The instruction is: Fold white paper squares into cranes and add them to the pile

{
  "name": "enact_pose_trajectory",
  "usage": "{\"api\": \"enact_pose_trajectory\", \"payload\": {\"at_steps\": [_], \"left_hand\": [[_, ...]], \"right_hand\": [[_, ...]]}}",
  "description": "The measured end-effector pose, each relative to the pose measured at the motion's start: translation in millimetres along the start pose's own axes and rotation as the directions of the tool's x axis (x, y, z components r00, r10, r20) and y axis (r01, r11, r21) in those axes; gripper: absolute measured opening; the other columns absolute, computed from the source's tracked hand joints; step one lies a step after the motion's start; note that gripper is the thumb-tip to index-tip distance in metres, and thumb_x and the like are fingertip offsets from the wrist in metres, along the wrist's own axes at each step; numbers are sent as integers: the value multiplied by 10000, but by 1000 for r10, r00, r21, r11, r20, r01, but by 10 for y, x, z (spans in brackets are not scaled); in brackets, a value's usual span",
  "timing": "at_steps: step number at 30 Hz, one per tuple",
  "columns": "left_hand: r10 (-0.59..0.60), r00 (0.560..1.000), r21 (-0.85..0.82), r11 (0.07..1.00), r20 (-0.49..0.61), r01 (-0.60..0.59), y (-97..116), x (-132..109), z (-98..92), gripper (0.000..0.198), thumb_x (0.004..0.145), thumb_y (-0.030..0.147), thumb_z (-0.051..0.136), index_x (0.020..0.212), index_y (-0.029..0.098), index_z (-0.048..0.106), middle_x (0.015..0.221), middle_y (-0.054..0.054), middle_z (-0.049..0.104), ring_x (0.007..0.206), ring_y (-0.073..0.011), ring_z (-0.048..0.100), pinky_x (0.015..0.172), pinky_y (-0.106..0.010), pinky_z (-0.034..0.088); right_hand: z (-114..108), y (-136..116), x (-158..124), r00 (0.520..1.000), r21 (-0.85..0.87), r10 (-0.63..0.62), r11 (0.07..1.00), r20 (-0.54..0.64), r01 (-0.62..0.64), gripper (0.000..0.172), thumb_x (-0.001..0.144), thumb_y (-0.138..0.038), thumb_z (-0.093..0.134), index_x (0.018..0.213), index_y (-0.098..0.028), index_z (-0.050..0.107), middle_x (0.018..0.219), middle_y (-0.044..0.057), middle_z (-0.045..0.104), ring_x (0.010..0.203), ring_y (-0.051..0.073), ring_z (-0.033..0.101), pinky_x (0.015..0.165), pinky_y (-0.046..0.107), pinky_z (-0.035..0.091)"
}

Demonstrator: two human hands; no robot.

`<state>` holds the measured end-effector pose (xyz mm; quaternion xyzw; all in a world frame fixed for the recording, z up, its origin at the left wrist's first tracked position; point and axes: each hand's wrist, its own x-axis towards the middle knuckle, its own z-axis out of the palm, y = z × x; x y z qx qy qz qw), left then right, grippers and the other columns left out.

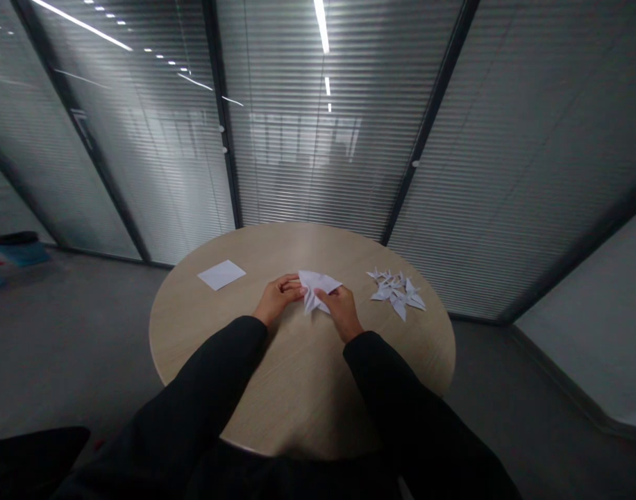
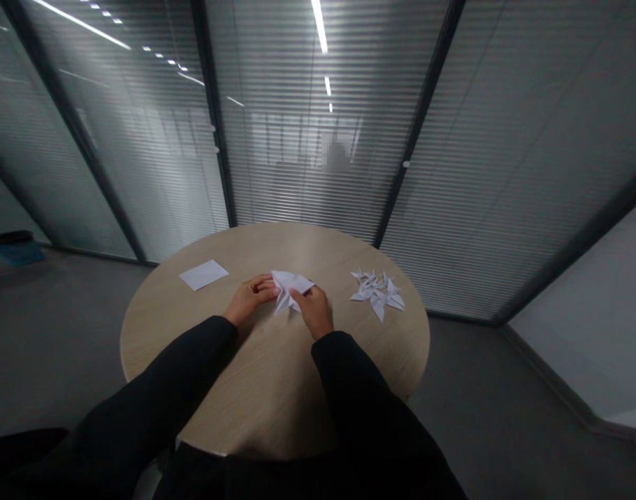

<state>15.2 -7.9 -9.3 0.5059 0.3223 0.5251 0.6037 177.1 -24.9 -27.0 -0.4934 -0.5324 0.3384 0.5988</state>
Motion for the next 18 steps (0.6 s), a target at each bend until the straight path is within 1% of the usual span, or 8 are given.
{"api": "enact_pose_trajectory", "payload": {"at_steps": [2, 5, 7, 9, 12, 15, 18], "left_hand": [[-29, 999, -4, 1000, 17, 29, -28, -3, 0, 533, 504, 357, 871, 952, 133, 690, 827, -64, 713, 714, -148, 639, 710, -281, 494], [-57, 995, 40, 998, 82, 54, -34, -36, 29, 444, 509, 383, 869, 822, 117, 701, 770, -62, 694, 683, -133, 615, 671, -252, 463], [-65, 994, 77, 995, 86, 58, -15, -64, 60, 432, 470, 378, 884, 757, 115, 697, 718, -52, 678, 645, -129, 596, 639, -248, 447], [-63, 996, 83, 995, 59, 58, 7, -83, 84, 446, 417, 357, 902, 733, 122, 694, 697, -43, 671, 620, -127, 585, 618, -246, 438], [-65, 998, 68, 996, 22, 63, 21, -79, 85, 466, 379, 342, 912, 728, 123, 694, 673, -35, 664, 592, -119, 572, 597, -242, 430], [-78, 997, 39, 996, -12, 79, 9, -46, 36, 483, 415, 362, 900, 777, 111, 702, 660, -36, 661, 568, -107, 561, 573, -233, 420], [-64, 996, 9, 998, -68, 65, -12, -11, -28, 470, 439, 352, 894, 789, 106, 698, 675, -41, 662, 571, -104, 562, 554, -224, 416]], "right_hand": [[-5, 21, 8, 999, -15, -34, 999, 1, 34, 284, 693, -388, 690, 875, -169, 686, 896, 80, 733, 804, 224, 670, 729, 337, 516], [-10, 44, 5, 997, -52, -72, 996, 8, 73, 306, 732, -431, 658, 893, -172, 683, 894, 74, 730, 814, 216, 662, 730, 329, 512], [-4, 45, -9, 998, -79, -64, 995, 27, 66, 339, 750, -473, 632, 883, -164, 677, 876, 73, 724, 807, 212, 655, 707, 319, 511], [12, 29, -28, 997, -77, -42, 996, 60, 47, 380, 758, -508, 613, 883, -153, 667, 870, 76, 717, 809, 212, 650, 698, 314, 510], [33, -22, -48, 993, 6, -2, 1000, 118, 1, 416, 772, -530, 591, 940, -153, 645, 921, 82, 708, 857, 218, 651, 728, 321, 518], [25, -76, -33, 983, 150, 12, 988, 185, -40, 417, 789, -516, 557, 1036, -186, 617, 1023, 76, 696, 932, 224, 652, 755, 330, 535], [-8, -98, 6, 975, 229, -9, 973, 223, -43, 418, 797, -500, 518, 1073, -204, 618, 1103, 77, 678, 997, 235, 643, 757, 344, 551]]}}
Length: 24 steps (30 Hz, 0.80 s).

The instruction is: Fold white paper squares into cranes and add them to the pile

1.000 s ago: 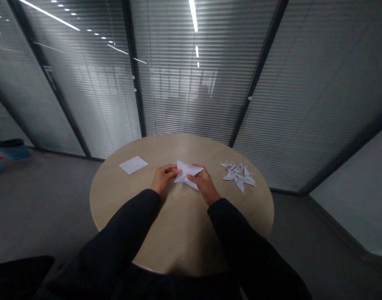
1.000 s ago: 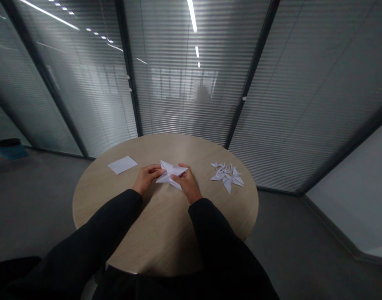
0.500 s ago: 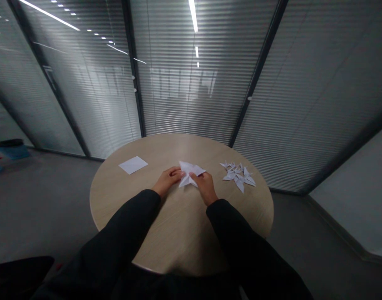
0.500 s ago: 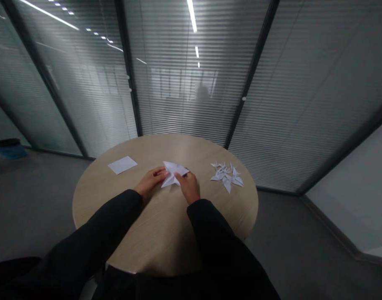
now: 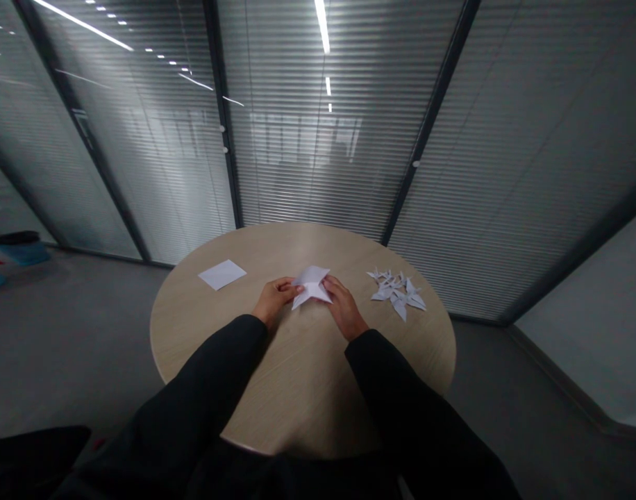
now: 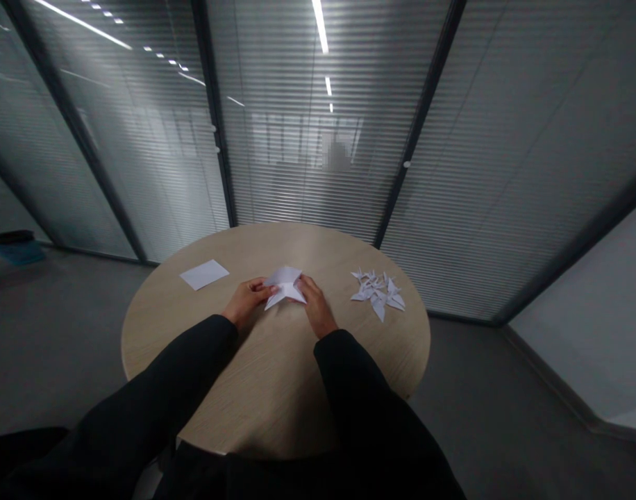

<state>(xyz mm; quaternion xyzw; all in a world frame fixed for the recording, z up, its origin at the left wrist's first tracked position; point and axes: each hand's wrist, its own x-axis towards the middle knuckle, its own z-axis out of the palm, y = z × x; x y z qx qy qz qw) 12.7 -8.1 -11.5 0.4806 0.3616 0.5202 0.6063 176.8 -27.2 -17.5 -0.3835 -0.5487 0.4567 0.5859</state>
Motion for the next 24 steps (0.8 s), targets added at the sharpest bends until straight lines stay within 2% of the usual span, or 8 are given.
{"api": "enact_pose_trajectory", "payload": {"at_steps": [3, 8, 16, 20, 24], "left_hand": [[7, 1000, -27, 1000, -25, -8, -12, 21, -34, 450, 452, 347, 890, 776, 107, 690, 702, -49, 668, 587, -105, 572, 559, -223, 429], [9, 1000, -25, 1000, 3, -9, -12, 16, -17, 462, 433, 366, 896, 765, 113, 699, 677, -42, 668, 579, -105, 569, 556, -223, 430], [73, 997, 102, 992, 0, -72, 46, -3, 20, 393, 455, 439, 863, 597, 136, 656, 574, -11, 591, 550, -114, 511, 560, -250, 402], [99, 995, 156, 983, -5, -97, 91, -7, 47, 363, 470, 421, 856, 523, 153, 617, 529, 2, 548, 539, -120, 486, 569, -263, 407], [150, 989, 209, 967, -11, -145, 95, -3, 46, 343, 515, 434, 831, 551, 159, 630, 546, 1, 553, 555, -133, 495, 576, -264, 411]], "right_hand": [[-32, 14, 16, 999, 21, -13, 1000, -30, 13, 410, 786, -510, 530, 994, -185, 670, 1066, 97, 695, 1003, 252, 640, 773, 352, 548], [-49, 73, -2, 996, 32, 51, 998, -75, -49, 385, 700, -478, 685, 942, -179, 709, 947, 62, 720, 851, 229, 665, 739, 337, 539], [-33, 33, -27, 989, 5, 86, 996, -122, -86, 424, 623, -488, 747, 913, -178, 735, 924, 60, 729, 809, 207, 660, 705, 315, 527], [-24, 19, -35, 995, -60, 45, 997, -94, -51, 399, 661, -492, 719, 918, -187, 729, 924, 62, 729, 815, 212, 662, 721, 329, 533], [-25, 14, -36, 997, -152, -48, 988, -68, 37, 353, 711, -489, 673, 890, -190, 723, 896, 55, 723, 791, 209, 657, 716, 335, 539]]}}
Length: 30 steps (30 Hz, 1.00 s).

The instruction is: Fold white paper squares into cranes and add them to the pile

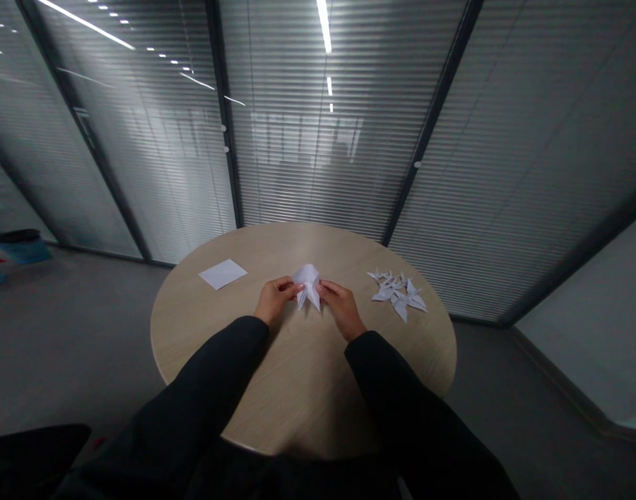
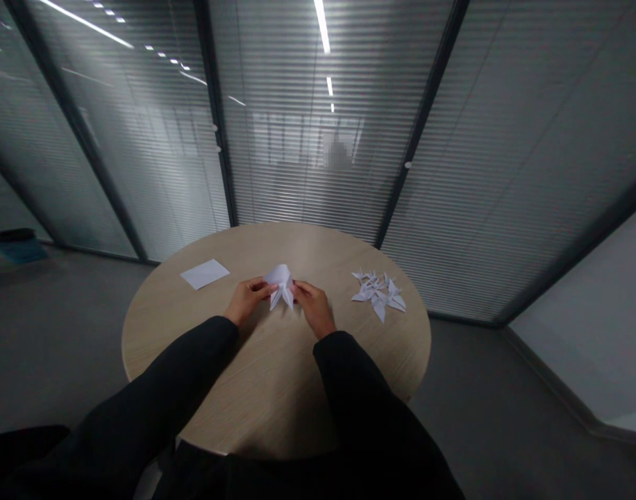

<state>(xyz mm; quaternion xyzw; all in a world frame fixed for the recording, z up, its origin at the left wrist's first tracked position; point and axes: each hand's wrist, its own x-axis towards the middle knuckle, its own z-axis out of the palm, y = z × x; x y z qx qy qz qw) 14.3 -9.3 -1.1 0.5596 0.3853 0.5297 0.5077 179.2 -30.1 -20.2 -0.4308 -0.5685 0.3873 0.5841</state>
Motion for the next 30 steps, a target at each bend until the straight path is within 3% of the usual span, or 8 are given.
{"api": "enact_pose_trajectory", "payload": {"at_steps": [7, 19, 24, 30], "left_hand": [[153, 988, 220, 965, -23, -145, 10, -56, -36, 325, 642, 476, 746, 582, 183, 618, 573, 2, 586, 575, -149, 535, 595, -250, 404], [253, 965, 414, 873, 66, -257, 14, -86, -75, 381, 740, 548, 620, 697, 173, 671, 607, -5, 632, 561, -146, 573, 612, -245, 438], [285, 955, 448, 846, 81, -291, -16, -79, -85, 394, 772, 551, 594, 751, 169, 689, 657, -20, 670, 576, -152, 607, 607, -249, 455], [345, 937, 452, 829, 49, -329, 0, -89, -65, 343, 805, 496, 583, 830, 175, 701, 810, -50, 720, 617, -155, 628, 631, -261, 483]], "right_hand": [[-24, -12, -10, 982, -214, -190, 959, 12, 188, 270, 827, -430, 556, 854, -200, 697, 890, 49, 690, 752, 174, 635, 699, 292, 525], [-29, -85, -41, 935, -394, -328, 848, 135, 354, 251, 893, -361, 473, 882, -198, 664, 892, 69, 642, 833, 180, 603, 718, 281, 489], [-24, -95, -43, 938, -386, -323, 855, 125, 346, 236, 884, -364, 475, 856, -204, 647, 881, 61, 641, 819, 184, 596, 709, 285, 476], [-17, -95, -44, 979, -301, -192, 932, 70, 204, 259, 870, -416, 470, 779, -207, 592, 703, -6, 575, 656, 152, 547, 628, 258, 423]]}}
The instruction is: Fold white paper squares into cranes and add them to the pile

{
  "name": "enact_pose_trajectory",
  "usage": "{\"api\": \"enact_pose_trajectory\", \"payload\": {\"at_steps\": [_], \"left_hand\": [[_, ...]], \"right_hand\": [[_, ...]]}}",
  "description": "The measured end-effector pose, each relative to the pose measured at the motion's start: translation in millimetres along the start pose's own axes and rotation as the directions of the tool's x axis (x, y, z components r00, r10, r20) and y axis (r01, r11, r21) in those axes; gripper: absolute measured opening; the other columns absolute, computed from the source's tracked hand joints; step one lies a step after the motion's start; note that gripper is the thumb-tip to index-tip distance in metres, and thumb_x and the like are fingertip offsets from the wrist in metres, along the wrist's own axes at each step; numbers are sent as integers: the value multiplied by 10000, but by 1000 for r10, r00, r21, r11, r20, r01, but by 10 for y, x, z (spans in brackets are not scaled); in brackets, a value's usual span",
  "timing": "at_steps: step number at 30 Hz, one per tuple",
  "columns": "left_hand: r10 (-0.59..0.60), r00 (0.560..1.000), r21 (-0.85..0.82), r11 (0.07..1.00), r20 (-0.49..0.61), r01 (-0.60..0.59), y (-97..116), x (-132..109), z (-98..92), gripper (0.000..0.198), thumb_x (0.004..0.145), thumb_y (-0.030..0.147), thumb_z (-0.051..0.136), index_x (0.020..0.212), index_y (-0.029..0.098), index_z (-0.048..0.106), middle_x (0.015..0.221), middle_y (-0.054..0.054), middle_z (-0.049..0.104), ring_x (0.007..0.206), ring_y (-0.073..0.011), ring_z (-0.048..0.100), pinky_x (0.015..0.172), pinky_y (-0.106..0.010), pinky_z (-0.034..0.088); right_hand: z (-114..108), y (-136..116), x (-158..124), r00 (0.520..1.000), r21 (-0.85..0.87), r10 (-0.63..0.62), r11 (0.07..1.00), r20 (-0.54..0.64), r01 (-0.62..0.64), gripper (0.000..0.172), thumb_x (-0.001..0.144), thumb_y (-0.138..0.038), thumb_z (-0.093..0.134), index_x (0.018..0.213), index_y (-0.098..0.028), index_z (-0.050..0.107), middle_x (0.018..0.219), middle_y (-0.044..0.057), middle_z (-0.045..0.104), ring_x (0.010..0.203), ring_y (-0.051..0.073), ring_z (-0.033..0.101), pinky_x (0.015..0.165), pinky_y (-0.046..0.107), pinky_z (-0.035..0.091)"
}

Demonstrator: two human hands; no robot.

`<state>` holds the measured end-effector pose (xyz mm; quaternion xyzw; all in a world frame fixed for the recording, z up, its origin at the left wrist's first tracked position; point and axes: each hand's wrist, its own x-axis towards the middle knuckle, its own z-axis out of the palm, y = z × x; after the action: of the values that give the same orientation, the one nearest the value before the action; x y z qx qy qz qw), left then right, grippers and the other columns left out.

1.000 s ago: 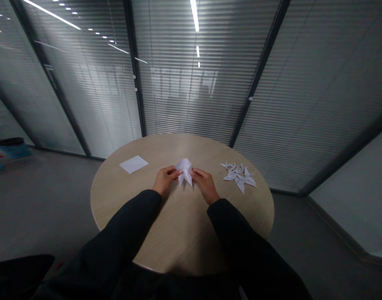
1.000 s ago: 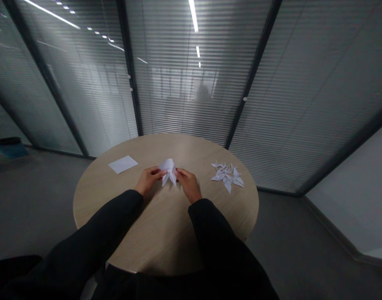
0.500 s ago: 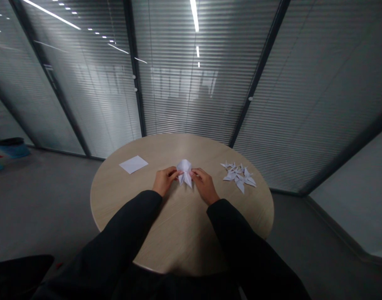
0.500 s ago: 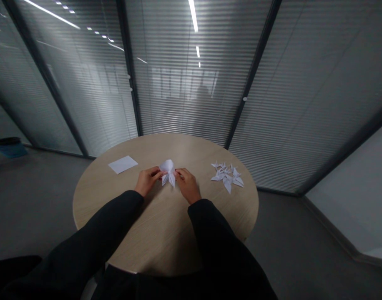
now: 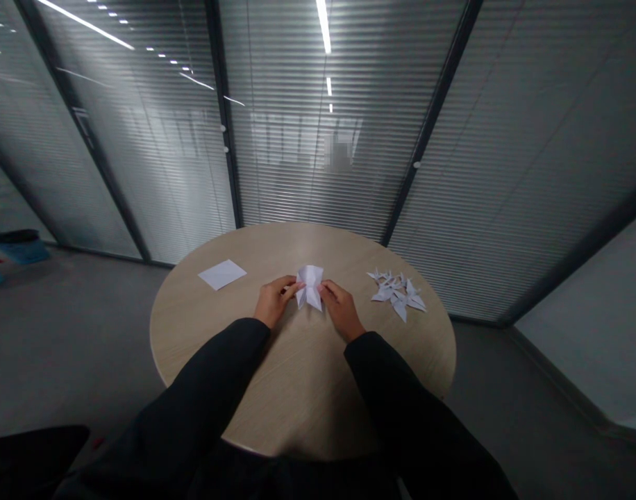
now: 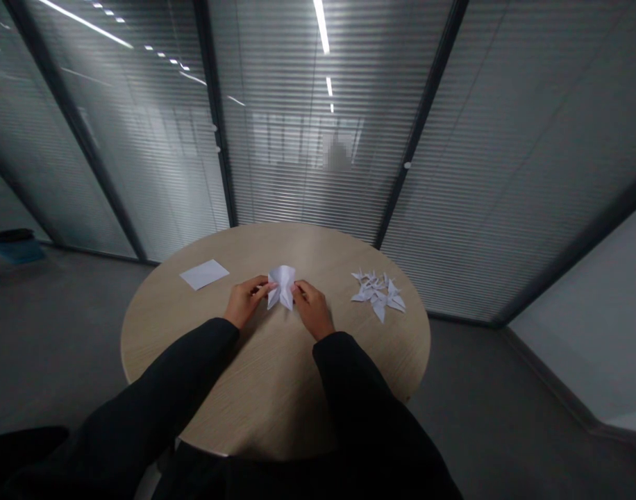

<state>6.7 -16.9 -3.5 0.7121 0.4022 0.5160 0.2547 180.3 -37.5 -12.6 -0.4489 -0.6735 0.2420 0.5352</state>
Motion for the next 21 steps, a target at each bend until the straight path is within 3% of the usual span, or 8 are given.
{"api": "enact_pose_trajectory", "payload": {"at_steps": [4, 8, 15, 21], "left_hand": [[56, 996, -41, 997, -69, -59, 7, -17, 15, 293, 780, 456, 641, 884, 187, 697, 852, -48, 721, 702, -163, 642, 659, -262, 495], [78, 992, -66, 994, -97, -85, 20, -33, 12, 237, 772, 414, 670, 818, 182, 683, 810, -37, 705, 690, -152, 631, 645, -252, 489], [101, 994, -66, 992, -43, -104, -8, -12, -9, 252, 831, 413, 596, 811, 174, 674, 822, -37, 691, 614, -128, 596, 620, -250, 486], [111, 994, -39, 993, -10, -112, -38, 6, 2, 234, 854, 384, 557, 877, 180, 670, 840, -46, 669, 750, -157, 600, 666, -254, 479]], "right_hand": [[13, -3, -6, 1000, 59, 26, 998, 5, -27, 279, 863, -443, 474, 750, -208, 573, 665, -23, 542, 636, 143, 524, 608, 249, 394], [21, -23, -9, 999, 66, 39, 997, 5, -40, 281, 850, -448, 484, 727, -208, 566, 648, -25, 527, 632, 144, 514, 607, 254, 382], [19, -80, -18, 998, 81, 39, 996, 44, -42, 259, 834, -436, 492, 723, -212, 558, 671, -18, 551, 649, 148, 525, 612, 255, 409], [38, -100, -12, 993, 202, 71, 975, 98, -90, 217, 799, -419, 537, 853, -216, 589, 832, 13, 638, 766, 174, 590, 689, 287, 457]]}}
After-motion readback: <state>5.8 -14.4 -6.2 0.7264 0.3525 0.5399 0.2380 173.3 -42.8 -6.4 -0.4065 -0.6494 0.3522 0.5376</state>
